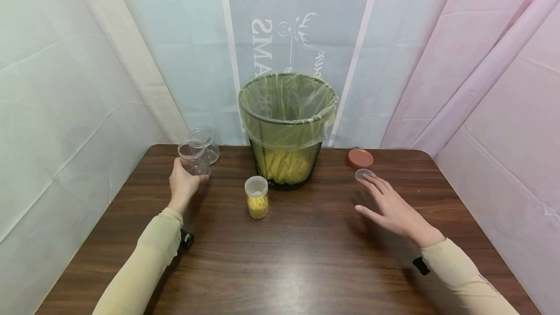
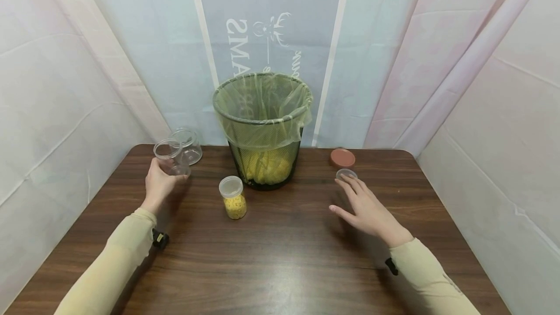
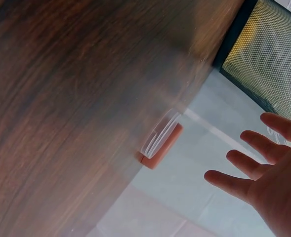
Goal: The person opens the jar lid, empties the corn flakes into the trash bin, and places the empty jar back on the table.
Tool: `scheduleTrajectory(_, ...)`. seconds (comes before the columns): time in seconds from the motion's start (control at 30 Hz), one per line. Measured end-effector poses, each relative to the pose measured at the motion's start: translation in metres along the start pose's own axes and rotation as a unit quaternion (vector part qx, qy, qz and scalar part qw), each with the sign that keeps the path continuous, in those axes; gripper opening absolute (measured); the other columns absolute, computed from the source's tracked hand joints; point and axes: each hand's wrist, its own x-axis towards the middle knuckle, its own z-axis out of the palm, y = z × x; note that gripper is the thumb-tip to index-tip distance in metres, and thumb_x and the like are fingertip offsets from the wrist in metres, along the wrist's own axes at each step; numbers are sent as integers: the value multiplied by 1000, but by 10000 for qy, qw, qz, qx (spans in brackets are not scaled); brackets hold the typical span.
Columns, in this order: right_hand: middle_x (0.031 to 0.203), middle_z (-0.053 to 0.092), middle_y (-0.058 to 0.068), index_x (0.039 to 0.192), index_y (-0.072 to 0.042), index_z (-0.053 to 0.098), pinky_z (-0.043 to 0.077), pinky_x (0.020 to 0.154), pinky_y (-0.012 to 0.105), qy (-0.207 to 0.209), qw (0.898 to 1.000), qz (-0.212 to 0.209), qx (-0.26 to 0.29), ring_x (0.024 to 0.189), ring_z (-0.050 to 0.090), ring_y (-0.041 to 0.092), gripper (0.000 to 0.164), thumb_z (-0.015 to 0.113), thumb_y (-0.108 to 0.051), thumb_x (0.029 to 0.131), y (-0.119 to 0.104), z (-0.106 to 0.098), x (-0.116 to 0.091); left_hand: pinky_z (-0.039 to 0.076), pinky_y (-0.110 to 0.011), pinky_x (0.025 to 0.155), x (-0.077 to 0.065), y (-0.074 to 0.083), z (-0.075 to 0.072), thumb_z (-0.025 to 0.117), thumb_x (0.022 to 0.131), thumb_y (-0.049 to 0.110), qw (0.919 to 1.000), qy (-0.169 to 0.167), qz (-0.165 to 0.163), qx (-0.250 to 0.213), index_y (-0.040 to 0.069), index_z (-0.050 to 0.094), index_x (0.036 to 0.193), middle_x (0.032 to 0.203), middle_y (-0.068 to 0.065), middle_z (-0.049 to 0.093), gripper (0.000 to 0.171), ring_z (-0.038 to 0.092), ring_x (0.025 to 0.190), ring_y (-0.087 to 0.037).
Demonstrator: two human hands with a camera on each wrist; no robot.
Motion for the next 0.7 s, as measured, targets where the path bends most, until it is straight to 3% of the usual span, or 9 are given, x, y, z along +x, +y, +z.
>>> scheduleTrajectory(0.47, 148, 35, 17, 140, -5, 42, 29, 105, 55, -58, 9997, 245, 73, 136, 29, 42, 67, 67, -36, 86, 5, -2, -3, 37, -49, 97, 19, -7, 11, 80, 64, 3, 9995, -31, -291, -111, 2, 44, 119, 118, -21, 55, 66, 49, 111, -40)
scheduleTrajectory(0.7, 147, 35, 19, 139, -3, 43, 30, 103, 58, -110, 9988, 462, 115, 136, 28, 42, 67, 66, -38, 87, 8, -4, -5, 36, -49, 99, 25, -8, 11, 81, 62, 5, 9988, -95, -455, 167, 0, 44, 118, 116, -22, 56, 68, 47, 112, -42)
